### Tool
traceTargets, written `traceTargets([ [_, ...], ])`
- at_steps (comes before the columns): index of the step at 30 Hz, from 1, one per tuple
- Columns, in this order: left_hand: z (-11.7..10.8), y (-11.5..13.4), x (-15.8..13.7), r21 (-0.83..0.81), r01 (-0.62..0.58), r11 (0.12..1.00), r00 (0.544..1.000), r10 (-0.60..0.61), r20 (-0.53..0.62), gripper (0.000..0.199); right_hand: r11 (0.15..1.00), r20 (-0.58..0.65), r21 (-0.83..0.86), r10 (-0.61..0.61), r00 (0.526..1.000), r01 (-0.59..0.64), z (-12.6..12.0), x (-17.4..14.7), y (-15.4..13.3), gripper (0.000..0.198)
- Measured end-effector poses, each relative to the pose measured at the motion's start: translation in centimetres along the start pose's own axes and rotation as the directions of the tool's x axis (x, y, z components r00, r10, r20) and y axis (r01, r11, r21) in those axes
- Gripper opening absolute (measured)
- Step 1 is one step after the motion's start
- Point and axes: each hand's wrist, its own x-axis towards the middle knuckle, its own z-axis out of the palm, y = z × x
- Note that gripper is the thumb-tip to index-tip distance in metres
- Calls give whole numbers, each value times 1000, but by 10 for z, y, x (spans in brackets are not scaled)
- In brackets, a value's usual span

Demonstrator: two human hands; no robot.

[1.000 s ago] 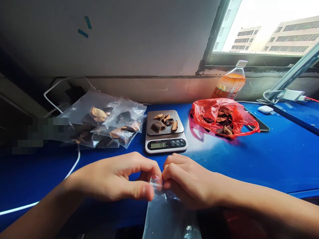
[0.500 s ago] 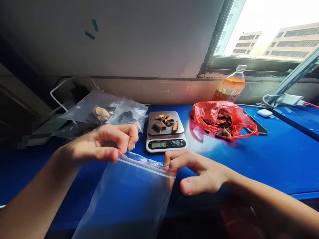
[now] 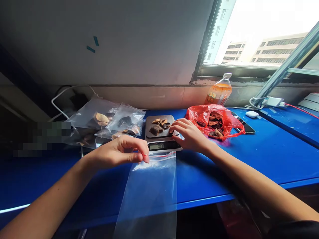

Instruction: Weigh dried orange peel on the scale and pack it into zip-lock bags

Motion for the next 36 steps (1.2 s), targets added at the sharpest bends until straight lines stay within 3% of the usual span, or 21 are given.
traceTargets([
  [5,2,2,-1,44,-1,999,1000,0,10,32,998,-93,-55,-16,995,11,-1,0,-6,12],
  [9,5,-1,1,72,1,997,1000,-1,3,27,976,-249,215,91,964,-37,-18,7,-34,6],
  [11,5,-1,2,75,-3,997,1000,3,-3,24,910,-159,411,132,978,-56,-29,12,-55,8],
  [14,5,0,4,96,12,995,1000,-12,-1,23,844,82,523,95,992,-124,-39,17,-76,14],
  [17,4,2,4,181,49,982,999,-49,-5,26,801,237,558,95,967,-215,-40,20,-77,21],
  [19,3,3,4,234,67,970,998,-65,-16,28,764,256,591,129,958,-261,-37,21,-68,24],
  [22,3,2,4,248,64,967,998,-62,-13,31,830,113,509,195,974,-225,-31,25,-53,23],
  [25,3,0,4,222,61,973,998,-63,5,31,962,-45,251,118,992,-103,-19,35,-42,18],
  [28,3,1,3,210,73,975,997,-77,9,28,997,31,73,-29,999,27,-7,48,-34,37],
  [30,3,2,1,211,86,974,996,-88,-1,26,994,102,48,-105,989,101,0,53,-31,36],
  [33,2,4,0,211,111,971,994,-109,-17,24,985,95,73,-161,982,155,3,54,-29,21],
  [36,2,6,1,225,140,964,990,-134,-42,23,973,9,225,-63,998,60,-4,49,-36,17],
])
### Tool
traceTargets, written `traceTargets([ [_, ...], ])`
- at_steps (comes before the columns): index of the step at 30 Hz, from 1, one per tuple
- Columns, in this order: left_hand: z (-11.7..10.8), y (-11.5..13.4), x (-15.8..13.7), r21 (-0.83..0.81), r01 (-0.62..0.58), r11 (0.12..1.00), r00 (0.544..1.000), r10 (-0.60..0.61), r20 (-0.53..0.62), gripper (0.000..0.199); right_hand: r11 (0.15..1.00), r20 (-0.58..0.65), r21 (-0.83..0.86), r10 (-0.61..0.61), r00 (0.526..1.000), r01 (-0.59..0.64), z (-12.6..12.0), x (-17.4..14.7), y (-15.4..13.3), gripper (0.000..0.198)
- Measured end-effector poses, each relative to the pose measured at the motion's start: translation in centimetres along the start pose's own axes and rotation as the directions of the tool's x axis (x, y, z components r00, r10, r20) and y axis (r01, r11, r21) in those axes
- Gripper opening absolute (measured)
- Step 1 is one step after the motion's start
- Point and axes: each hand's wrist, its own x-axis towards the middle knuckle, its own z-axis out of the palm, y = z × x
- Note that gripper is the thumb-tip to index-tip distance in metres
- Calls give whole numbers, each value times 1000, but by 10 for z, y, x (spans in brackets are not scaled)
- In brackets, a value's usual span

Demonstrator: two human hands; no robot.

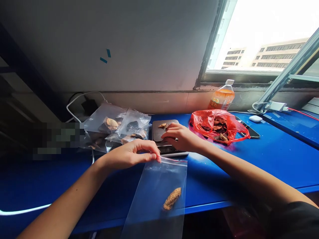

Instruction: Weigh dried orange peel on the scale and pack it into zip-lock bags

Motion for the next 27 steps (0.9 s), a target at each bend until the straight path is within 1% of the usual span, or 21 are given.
traceTargets([
  [1,0,1,0,6,13,1000,1000,-13,-10,22,993,-15,95,65,998,-64,-4,-2,-6,16],
  [2,0,2,0,7,27,1000,999,-27,-20,22,972,0,196,133,991,-131,-9,-4,-12,16],
  [4,0,4,0,-11,48,999,998,-48,-46,22,894,109,373,225,968,-250,-20,-7,-25,18],
  [6,1,4,0,-40,64,997,995,-67,-69,23,826,231,467,232,945,-316,-29,-10,-38,20],
  [8,1,4,0,-58,67,996,994,-71,-78,23,810,286,483,214,934,-333,-34,-12,-47,22],
  [10,2,4,0,-62,56,996,995,-61,-78,23,833,285,448,213,935,-326,-35,-13,-53,23],
  [12,2,3,-1,-67,35,997,997,-40,-72,22,855,272,419,203,941,-306,-34,-12,-52,27],
  [13,1,2,-1,-67,25,997,997,-30,-70,22,868,257,409,186,948,-281,-33,-11,-47,28],
  [15,1,1,0,-63,12,998,998,-16,-62,21,919,178,345,135,975,-191,-32,-7,-29,27],
  [17,0,0,0,-53,3,999,999,-5,-52,21,979,55,183,86,995,-94,-31,-3,-1,22],
  [18,0,0,0,-51,-4,999,999,2,-47,21,990,17,106,92,996,-94,-32,-1,15,24],
  [19,0,-1,0,-52,-12,999,999,10,-42,22,991,20,65,116,993,-117,-32,1,30,32],
  [21,0,-2,0,-51,-31,998,999,29,-34,23,989,102,10,148,984,-150,-33,5,55,49],
  [23,-1,-3,0,-49,-39,998,999,38,-27,23,989,222,-3,146,964,-149,-35,9,70,62],
  [25,-1,-5,-1,-49,-36,998,999,34,-25,22,992,339,13,113,934,-125,-36,17,74,71],
  [27,-1,-6,-1,-54,-27,998,999,26,-26,21,990,455,47,96,885,-131,-38,27,75,78],
])
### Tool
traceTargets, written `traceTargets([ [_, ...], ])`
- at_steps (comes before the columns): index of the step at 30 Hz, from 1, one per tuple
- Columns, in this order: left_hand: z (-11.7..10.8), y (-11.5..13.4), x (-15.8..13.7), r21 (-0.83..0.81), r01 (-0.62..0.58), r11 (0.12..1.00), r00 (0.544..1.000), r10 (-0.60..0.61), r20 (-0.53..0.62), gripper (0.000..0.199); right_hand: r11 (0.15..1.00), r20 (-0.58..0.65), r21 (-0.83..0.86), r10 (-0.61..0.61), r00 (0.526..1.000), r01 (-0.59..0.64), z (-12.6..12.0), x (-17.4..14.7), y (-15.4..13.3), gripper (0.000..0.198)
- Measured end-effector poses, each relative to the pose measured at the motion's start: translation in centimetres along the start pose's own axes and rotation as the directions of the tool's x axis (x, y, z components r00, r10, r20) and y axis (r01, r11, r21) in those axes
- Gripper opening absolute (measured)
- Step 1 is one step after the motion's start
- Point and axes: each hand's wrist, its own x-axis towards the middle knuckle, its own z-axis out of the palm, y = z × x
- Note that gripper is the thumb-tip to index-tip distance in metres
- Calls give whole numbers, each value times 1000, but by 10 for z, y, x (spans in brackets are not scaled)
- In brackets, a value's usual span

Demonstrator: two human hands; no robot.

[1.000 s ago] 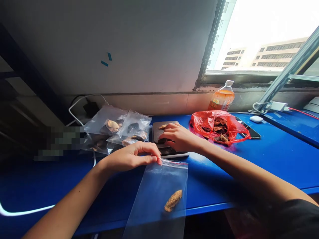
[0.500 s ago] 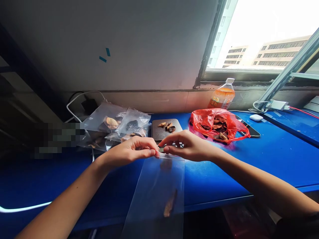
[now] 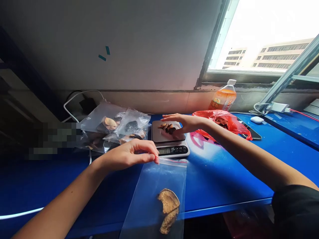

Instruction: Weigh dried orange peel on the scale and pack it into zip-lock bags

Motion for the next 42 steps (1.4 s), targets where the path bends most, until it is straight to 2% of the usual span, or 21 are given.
traceTargets([
  [2,0,-1,0,-10,-2,1000,1000,2,1,20,998,117,62,17,993,-25,-7,9,-1,81],
  [4,0,-1,0,-21,-7,1000,1000,7,6,19,991,183,119,33,983,-56,-12,18,-2,79],
  [9,2,1,-1,-23,-17,1000,1000,17,8,17,995,198,89,19,980,-37,-13,28,-8,62],
  [13,3,4,0,-20,-16,1000,1000,16,-2,17,1000,115,-31,6,993,-2,-4,30,-12,55],
  [17,4,5,-2,-22,-25,999,1000,25,-4,16,997,45,-71,-29,999,33,1,31,-9,45],
  [26,4,5,-1,-20,6,1000,1000,-6,-12,16,996,-85,72,60,995,-54,8,26,-10,35],
  [31,2,4,-1,3,19,1000,999,-19,-39,16,990,-277,103,118,953,-93,23,22,-7,27],
  [34,2,5,-1,8,28,1000,999,-28,-47,15,983,-322,129,167,932,-132,27,20,-5,26],
  [38,1,5,0,17,60,998,996,-58,-67,16,932,-299,325,264,917,-162,22,14,-15,28],
  [42,-4,6,-3,35,63,997,991,-58,-124,19,757,-273,652,279,921,-36,14,-3,-47,33],
])
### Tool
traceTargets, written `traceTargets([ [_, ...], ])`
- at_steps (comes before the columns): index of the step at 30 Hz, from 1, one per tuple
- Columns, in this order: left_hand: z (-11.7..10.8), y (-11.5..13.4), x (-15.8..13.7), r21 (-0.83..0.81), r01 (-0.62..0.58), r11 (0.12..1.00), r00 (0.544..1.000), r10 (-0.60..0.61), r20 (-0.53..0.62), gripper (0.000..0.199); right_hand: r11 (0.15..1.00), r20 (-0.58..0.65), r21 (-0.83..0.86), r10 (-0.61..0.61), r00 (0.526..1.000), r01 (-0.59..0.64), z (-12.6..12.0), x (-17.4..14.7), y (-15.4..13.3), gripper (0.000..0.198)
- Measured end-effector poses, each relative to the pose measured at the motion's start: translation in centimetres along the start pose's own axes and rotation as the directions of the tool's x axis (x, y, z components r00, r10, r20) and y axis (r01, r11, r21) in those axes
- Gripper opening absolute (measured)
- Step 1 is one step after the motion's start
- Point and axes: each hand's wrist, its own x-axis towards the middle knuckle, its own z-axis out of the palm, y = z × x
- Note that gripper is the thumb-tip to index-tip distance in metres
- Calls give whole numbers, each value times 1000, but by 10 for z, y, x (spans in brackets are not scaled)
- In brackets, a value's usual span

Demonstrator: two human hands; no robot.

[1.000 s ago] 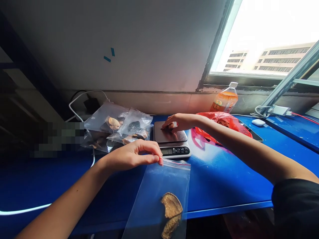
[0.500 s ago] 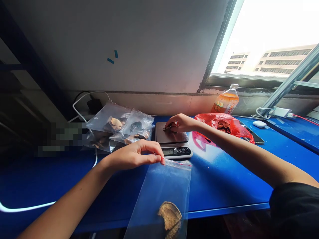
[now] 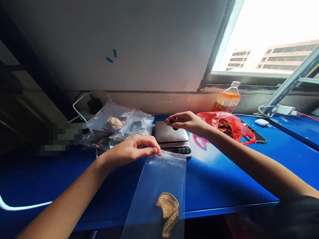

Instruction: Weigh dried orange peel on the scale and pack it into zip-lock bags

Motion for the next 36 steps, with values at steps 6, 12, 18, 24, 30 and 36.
traceTargets([
  [6,4,4,-2,-105,-138,985,973,114,-202,21,997,298,72,16,954,-39,5,-39,-46,31],
  [12,17,9,3,-116,-271,955,926,226,-301,19,998,420,-43,65,905,-52,7,-42,-56,33],
  [18,14,5,4,-117,-293,949,912,240,-334,15,984,446,-174,53,894,28,17,-43,-68,40],
  [24,12,-1,6,-77,-294,953,846,222,-484,22,762,177,-511,-359,916,398,29,-61,-74,26],
  [30,15,-9,14,-138,-62,988,838,-24,-545,36,763,-443,-625,-523,728,168,29,-67,0,22],
  [36,19,-25,20,-160,28,987,836,-111,-537,40,754,-486,-650,-512,708,98,35,-71,29,25],
])
